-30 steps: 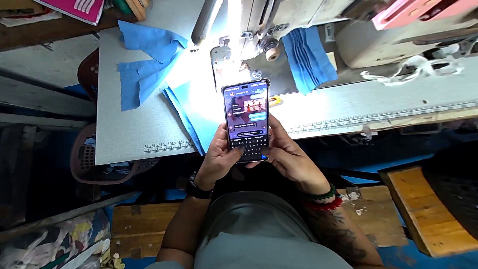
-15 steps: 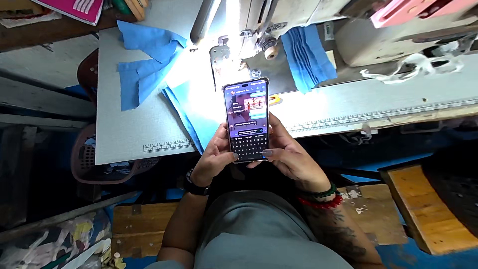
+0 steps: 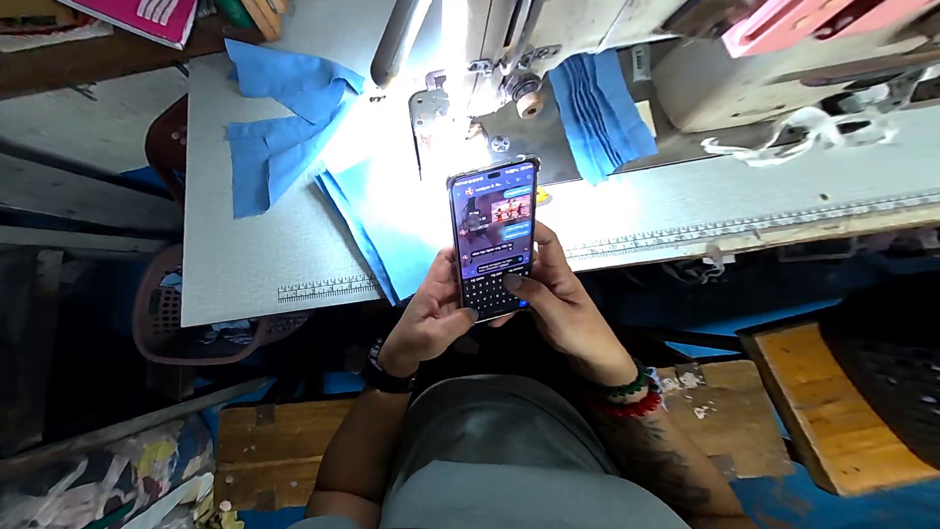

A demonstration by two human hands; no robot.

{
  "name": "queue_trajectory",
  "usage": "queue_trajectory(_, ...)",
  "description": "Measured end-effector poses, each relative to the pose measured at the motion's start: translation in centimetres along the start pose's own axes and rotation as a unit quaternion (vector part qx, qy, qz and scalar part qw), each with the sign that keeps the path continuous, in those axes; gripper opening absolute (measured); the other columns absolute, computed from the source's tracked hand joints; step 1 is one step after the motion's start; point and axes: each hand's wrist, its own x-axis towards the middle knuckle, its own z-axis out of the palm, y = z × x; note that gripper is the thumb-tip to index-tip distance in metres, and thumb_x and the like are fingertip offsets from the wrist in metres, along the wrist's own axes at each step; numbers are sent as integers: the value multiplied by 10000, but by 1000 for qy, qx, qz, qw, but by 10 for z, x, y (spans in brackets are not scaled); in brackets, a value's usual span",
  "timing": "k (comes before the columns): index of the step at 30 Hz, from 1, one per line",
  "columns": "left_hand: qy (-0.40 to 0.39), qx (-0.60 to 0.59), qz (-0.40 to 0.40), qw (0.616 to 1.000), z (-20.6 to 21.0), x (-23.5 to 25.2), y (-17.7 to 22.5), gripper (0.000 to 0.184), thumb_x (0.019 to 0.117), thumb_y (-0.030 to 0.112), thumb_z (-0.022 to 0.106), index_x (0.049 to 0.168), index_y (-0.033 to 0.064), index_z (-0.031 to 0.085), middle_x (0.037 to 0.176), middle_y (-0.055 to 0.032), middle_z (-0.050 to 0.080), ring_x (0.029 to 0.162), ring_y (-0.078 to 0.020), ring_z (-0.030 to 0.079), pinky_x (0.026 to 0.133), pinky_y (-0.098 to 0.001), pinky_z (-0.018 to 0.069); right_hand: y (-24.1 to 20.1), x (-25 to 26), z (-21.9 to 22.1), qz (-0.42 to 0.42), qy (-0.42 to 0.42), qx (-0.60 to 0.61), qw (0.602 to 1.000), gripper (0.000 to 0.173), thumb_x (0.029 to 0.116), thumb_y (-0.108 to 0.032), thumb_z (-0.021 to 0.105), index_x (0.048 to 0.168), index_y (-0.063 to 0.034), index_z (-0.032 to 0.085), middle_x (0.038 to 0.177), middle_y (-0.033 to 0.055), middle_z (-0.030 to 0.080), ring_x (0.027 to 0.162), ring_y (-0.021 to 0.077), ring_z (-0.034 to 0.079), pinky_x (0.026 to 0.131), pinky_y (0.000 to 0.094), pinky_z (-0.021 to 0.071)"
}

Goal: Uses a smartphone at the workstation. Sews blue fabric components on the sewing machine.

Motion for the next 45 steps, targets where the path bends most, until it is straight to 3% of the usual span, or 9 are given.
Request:
queue_trajectory(5,-3,10,-1,1000,0,0,0,640,911,-87,497,1487,160,365,1286,1,650,1121,-107,662,978,-341,556,-1,0,4,1,26,-21,999,482,1062,-127,533,1495,-245,358,1192,78,688,856,182,751,605,285,646)
queue_trajectory(9,10,3,-1,1000,-7,-1,-2,615,896,-53,508,1465,151,398,1269,-6,662,1113,-113,666,971,-355,559,-3,-1,-5,17,-25,34,999,556,1052,-139,528,1547,-284,322,1280,85,657,965,218,747,701,350,667)
queue_trajectory(16,10,-17,-9,1000,-12,-2,1,623,879,-61,486,1462,143,406,1294,-24,651,1133,-125,656,982,-369,549,-7,-1,-15,37,-114,91,989,758,947,-7,517,1595,-304,261,1419,83,567,1110,251,701,819,421,655)
queue_trajectory(20,2,-46,0,999,-14,-2,-1,620,889,-60,488,1468,148,412,1318,-45,639,1147,-150,653,983,-391,549,-8,-1,-17,43,-131,96,986,723,990,19,443,1605,-302,241,1438,97,565,1135,268,696,837,443,652)
queue_trajectory(24,2,-43,-4,999,-13,-2,0,627,886,-59,489,1475,139,406,1316,-42,639,1150,-144,649,992,-389,544,-9,-1,-18,43,-144,100,984,782,961,5,517,1612,-311,220,1447,93,542,1170,272,677,863,449,647)
queue_trajectory(38,6,-13,-9,1000,-13,-1,3,604,909,-85,470,1470,129,398,1288,-39,655,1119,-137,668,972,-377,563,-10,0,-18,42,-145,110,982,782,969,-21,543,1613,-330,224,1463,90,539,1184,277,672,889,451,638)
queue_trajectory(41,14,2,-15,1000,-12,-2,4,619,911,-91,469,1484,130,386,1299,-27,651,1144,-128,657,999,-375,548,-9,-1,-19,27,-124,73,989,712,1003,-118,557,1615,-284,233,1426,48,558,1161,177,665,948,366,604)
queue_trajectory(45,-4,-15,-1,1000,-13,-1,2,622,909,-38,523,1487,160,403,1345,1,636,1188,-116,638,1026,-367,531,-12,0,-15,10,-39,24,999,505,1050,-219,503,1544,-199,399,1354,25,630,1087,101,677,918,283,583)
